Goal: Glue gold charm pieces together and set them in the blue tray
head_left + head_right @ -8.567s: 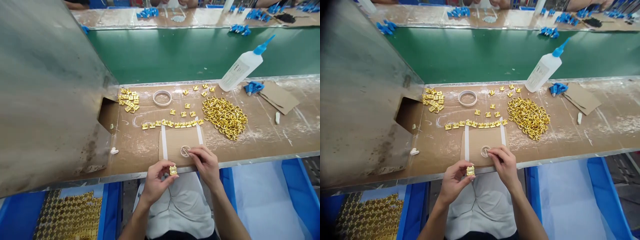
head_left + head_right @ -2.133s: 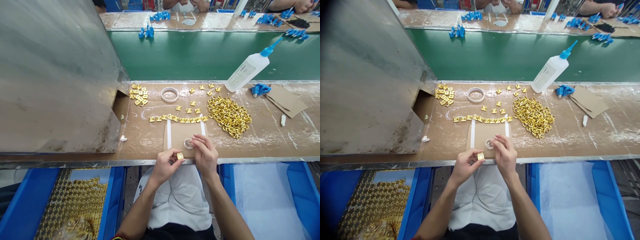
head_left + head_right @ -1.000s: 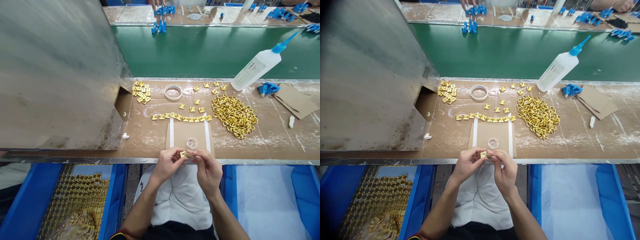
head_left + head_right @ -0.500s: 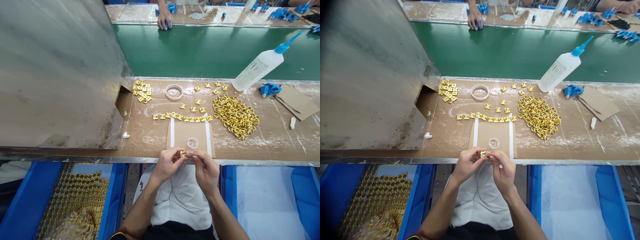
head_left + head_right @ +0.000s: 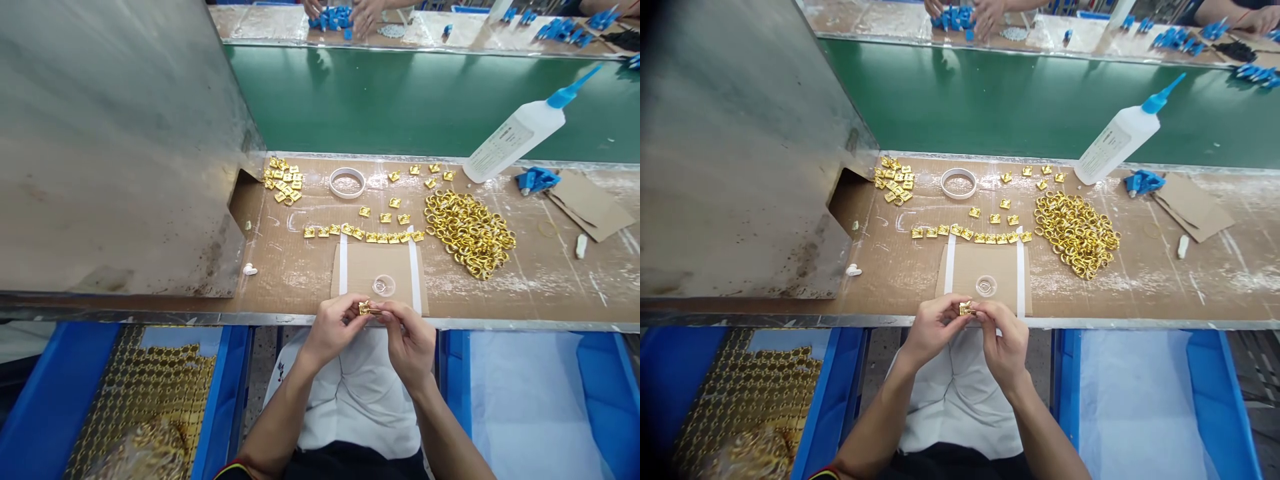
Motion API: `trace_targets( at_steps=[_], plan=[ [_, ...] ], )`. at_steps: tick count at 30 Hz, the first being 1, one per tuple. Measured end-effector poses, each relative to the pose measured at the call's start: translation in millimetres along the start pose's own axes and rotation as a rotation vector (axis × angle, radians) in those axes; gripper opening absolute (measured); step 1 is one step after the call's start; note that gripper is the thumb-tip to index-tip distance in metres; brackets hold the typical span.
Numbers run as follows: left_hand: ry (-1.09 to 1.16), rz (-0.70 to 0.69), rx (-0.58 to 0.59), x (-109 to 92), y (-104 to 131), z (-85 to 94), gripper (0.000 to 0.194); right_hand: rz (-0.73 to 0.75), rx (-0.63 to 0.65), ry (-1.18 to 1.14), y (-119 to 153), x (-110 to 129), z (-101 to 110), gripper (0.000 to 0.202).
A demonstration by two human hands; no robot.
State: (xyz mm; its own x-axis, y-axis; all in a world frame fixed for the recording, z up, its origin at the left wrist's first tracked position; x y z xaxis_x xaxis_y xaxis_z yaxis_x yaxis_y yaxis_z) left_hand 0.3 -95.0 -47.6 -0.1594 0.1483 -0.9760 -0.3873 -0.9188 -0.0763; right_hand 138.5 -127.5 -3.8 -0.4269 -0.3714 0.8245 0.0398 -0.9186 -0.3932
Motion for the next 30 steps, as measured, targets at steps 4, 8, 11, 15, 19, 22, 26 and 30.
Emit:
trace_targets(
  at_steps=[4, 8, 11, 15, 19, 22, 26, 30],
  plan=[
    [-0.004, 0.002, 0.007, -0.9, -0.3, -0.1, 0.019, -0.009, 0.000, -0.007, -0.1, -0.9, 0.7, 0.021],
    [-0.006, 0.004, 0.012, -1.0, 0.0, -0.4, 0.020, -0.026, -0.002, -0.020, 0.3, -3.1, 1.3, 0.021],
    [-0.005, 0.013, 0.015, -0.5, 0.7, -0.7, 0.020, -0.044, -0.006, -0.032, 1.0, -5.2, 1.5, 0.020],
    [0.010, 0.032, 0.019, 0.9, 1.2, -0.7, 0.021, -0.053, -0.001, -0.048, 2.1, -7.0, 0.9, 0.022],
    [0.010, 0.034, 0.015, 1.7, 0.9, -0.2, 0.021, -0.062, 0.000, -0.070, 2.9, -9.1, 0.4, 0.023],
    [0.001, 0.027, 0.014, 1.1, 0.5, 0.0, 0.020, -0.070, -0.002, -0.077, 2.7, -10.1, 0.5, 0.023],
    [-0.004, 0.022, 0.015, 0.1, -0.1, 0.5, 0.020, -0.078, -0.004, -0.080, 2.3, -10.9, 0.7, 0.021],
    [-0.008, 0.031, 0.013, 0.4, -0.3, 1.2, 0.019, -0.092, -0.010, -0.087, 3.1, -12.5, 0.8, 0.020]
  ],
)
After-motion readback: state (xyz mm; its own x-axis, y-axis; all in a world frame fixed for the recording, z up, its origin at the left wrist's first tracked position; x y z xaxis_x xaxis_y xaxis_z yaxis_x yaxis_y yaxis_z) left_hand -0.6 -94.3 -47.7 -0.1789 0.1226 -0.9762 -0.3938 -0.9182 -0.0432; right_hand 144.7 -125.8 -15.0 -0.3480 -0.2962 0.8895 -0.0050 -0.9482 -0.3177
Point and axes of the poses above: each hand's wrist, its own y-axis away from the middle knuckle, its own z-axis out of the back of the hand, x = y × z, the point moved 8 cm from there along -y, towards the middle knuckle, and after that the axes turned 7 degrees about x, right-handed, at the moved point
